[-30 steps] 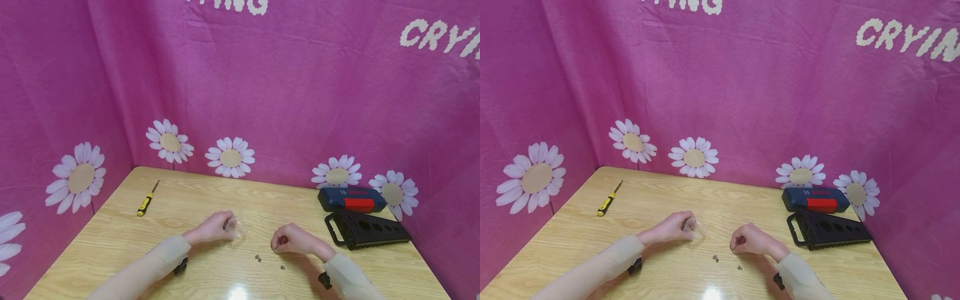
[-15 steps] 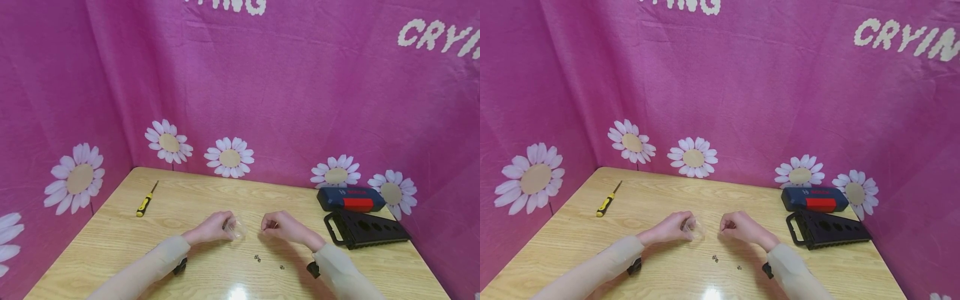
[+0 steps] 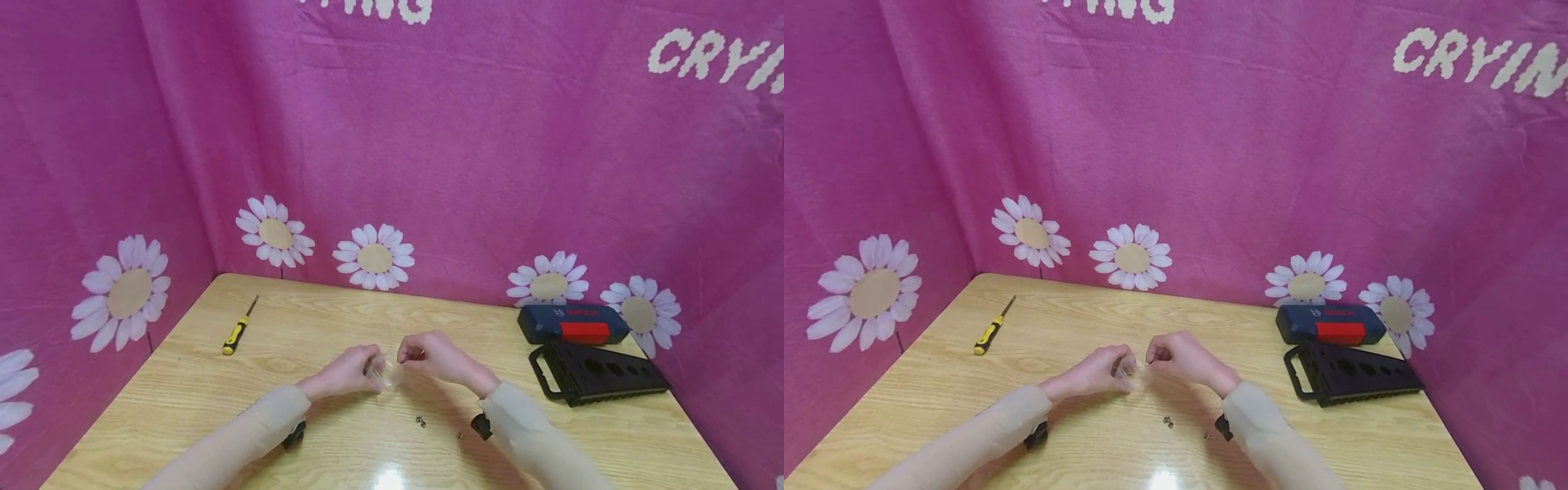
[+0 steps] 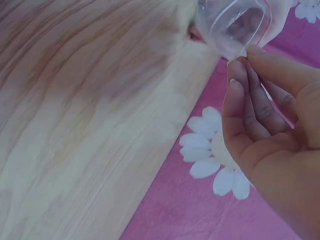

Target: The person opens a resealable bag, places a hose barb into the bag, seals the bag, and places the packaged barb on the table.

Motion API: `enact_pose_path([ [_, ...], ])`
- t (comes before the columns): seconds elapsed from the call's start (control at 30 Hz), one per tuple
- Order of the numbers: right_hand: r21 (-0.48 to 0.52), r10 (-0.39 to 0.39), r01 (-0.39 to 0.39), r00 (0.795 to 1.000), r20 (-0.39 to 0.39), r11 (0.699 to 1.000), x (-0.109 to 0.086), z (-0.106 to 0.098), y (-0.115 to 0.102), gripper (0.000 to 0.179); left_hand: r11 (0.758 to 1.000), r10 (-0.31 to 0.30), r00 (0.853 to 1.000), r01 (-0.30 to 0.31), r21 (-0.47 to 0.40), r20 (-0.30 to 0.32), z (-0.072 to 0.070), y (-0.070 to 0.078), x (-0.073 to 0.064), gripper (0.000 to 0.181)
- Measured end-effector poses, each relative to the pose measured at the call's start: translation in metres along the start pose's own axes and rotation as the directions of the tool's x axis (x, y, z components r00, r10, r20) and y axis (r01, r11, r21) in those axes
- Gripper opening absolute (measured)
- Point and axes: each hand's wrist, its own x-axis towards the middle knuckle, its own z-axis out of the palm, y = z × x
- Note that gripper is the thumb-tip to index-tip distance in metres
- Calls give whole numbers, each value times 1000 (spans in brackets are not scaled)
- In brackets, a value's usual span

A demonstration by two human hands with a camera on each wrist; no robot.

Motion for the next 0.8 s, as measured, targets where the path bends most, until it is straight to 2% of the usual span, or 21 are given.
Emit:
enact_pose_path([
  [0.2, 44, -34, 34, 999, 8, 998, 4, 6, -4, 5, 1000, -16, 1000, 16, 10, 7, 1, 0, 0, 32],
  [0.4, 30, -8, 7, 1000, 23, 1000, -5, 5, 1, 4, 1000, -15, 1000, 15, 14, 4, 1, 0, 1, 31],
  [0.57, 22, 8, -9, 999, 44, 1000, -22, 1, 6, 3, 1000, -20, 1000, 20, 12, -6, 1, 1, 0, 32],
  [0.8, 44, 32, -35, 996, 79, 998, -57, 0, 16, 5, 1000, -25, 1000, 25, -4, -10, 2, 1, 1, 32],
])
